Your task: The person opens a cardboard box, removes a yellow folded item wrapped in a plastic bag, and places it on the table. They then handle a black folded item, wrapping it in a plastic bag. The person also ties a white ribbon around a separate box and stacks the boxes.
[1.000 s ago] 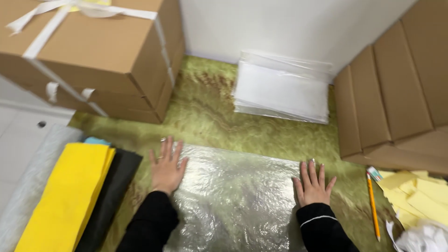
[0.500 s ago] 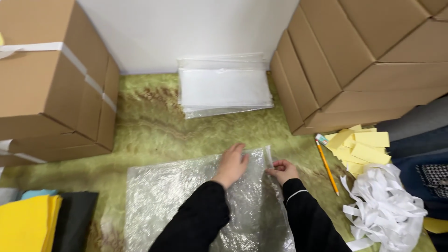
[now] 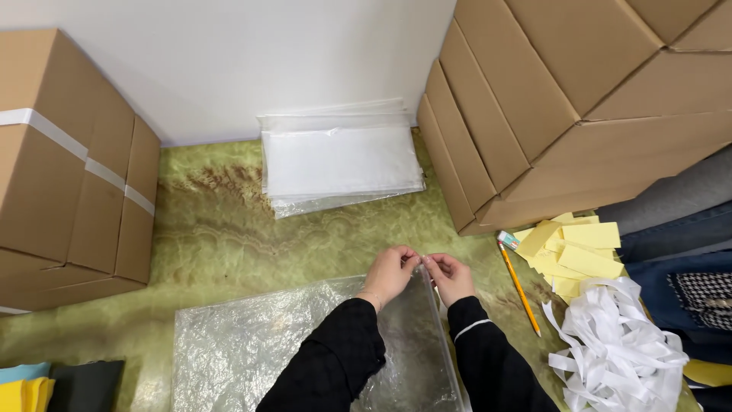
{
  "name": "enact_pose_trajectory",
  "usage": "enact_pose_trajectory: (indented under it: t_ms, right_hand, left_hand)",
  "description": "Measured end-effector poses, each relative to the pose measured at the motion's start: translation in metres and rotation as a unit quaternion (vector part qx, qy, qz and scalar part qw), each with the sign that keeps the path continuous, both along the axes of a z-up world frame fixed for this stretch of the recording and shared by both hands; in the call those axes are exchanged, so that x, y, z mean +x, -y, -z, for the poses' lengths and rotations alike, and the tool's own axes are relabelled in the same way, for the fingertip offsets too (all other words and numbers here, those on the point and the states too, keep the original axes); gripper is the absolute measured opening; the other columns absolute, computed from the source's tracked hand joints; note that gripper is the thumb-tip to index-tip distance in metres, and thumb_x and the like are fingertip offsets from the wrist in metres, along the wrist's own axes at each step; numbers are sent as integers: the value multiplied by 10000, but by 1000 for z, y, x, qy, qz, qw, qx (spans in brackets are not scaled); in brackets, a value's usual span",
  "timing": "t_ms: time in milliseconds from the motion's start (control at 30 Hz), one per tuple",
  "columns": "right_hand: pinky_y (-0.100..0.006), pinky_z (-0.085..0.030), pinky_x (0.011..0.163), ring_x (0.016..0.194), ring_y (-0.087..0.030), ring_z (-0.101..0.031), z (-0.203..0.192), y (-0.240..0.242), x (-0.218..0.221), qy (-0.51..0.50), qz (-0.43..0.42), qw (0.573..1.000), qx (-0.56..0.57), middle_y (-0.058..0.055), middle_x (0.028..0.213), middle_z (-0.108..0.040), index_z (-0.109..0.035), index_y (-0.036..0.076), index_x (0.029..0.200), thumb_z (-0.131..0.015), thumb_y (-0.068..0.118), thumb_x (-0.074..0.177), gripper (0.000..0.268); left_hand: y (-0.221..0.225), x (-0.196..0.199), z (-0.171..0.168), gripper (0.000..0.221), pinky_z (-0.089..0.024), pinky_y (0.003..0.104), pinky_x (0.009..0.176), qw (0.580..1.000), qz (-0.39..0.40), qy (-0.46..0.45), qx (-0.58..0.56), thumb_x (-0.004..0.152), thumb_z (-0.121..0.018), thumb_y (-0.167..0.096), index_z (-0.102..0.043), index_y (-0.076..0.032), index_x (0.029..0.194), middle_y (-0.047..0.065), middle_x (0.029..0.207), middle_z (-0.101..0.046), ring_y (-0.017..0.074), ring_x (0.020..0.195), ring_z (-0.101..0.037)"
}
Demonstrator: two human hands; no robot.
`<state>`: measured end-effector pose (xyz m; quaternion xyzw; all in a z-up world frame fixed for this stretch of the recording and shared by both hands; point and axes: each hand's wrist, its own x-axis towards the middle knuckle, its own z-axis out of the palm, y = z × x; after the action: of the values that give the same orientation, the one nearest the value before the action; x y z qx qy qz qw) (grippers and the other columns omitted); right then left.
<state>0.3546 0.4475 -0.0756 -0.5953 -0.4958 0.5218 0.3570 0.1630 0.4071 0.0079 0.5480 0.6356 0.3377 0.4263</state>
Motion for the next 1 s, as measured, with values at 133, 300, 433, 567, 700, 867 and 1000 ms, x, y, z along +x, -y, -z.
enact_pose_trajectory:
  t_ms: [133, 300, 433, 567, 700, 867, 1000]
  right_hand:
    - [-261, -615, 586, 651, -123, -717, 17, -5, -7, 14, -17, 999, 23, -79, 806, -789, -812, 82, 993, -826, 225, 944, 151]
    - [-306, -624, 570, 616, -168, -731, 27, 37, 1, 29, -48, 998, -17, -108, 805, -804, -811, 76, 962, -824, 213, 934, 141]
    - [-297, -619, 745, 732, -132, -736, 12, 95, 29, 50, -70, 996, 13, -70, 790, -802, -793, 33, 904, -846, 151, 890, 130]
    - [-255, -652, 803, 758, -130, -815, -24, 165, 73, 132, -92, 987, -26, -41, 798, -874, -839, 79, 866, -839, 191, 855, 113]
    - [-224, -590, 700, 677, -58, -738, -10, 228, 127, 182, -66, 981, -32, 25, 690, -832, -855, 101, 809, -859, 244, 838, 146]
    - [-298, -661, 614, 588, -184, -762, 5, 274, 154, 54, -23, 997, -55, -109, 673, -799, -803, -25, 824, -830, 95, 861, 128]
    - [-325, -618, 494, 476, -206, -708, 11, 253, 160, 92, 0, 993, -71, -103, 637, -755, -798, 12, 889, -812, 133, 885, 122]
  left_hand:
    - [1, 0, 8, 170, -601, 447, 863, 997, -58, 25, -33, 1010, -667, -252, -782, -130, 1038, 109, 954, -789, 338, 1006, -761]
    - [6, -7, -17, 220, -582, 492, 932, 992, -105, 36, -62, 1049, -627, -272, -766, -114, 1114, 164, 1050, -795, 390, 1105, -737]
    - [-2, -15, -18, 234, -561, 482, 887, 993, -116, -7, -28, 1038, -595, -287, -766, -128, 1053, 123, 1064, -794, 362, 1044, -738]
    - [-10, -19, -25, 226, -565, 450, 844, 991, -134, -21, -21, 1049, -607, -293, -761, -128, 1034, 65, 1076, -797, 273, 960, -742]
    - [-22, -31, -12, 196, -549, 451, 897, 986, -163, -24, 23, 1018, -609, -242, -783, -157, 1046, 71, 1085, -798, 292, 1000, -739]
    - [-6, -32, -42, 210, -404, 499, 1038, 984, -154, -83, 45, 1044, -588, -347, -728, -207, 977, 11, 1082, -761, 287, 1019, -699]
    - [30, -44, -58, 116, -442, 467, 972, 974, -140, -123, 128, 1032, -588, -277, -649, -178, 1030, 9, 1019, -738, 281, 979, -678]
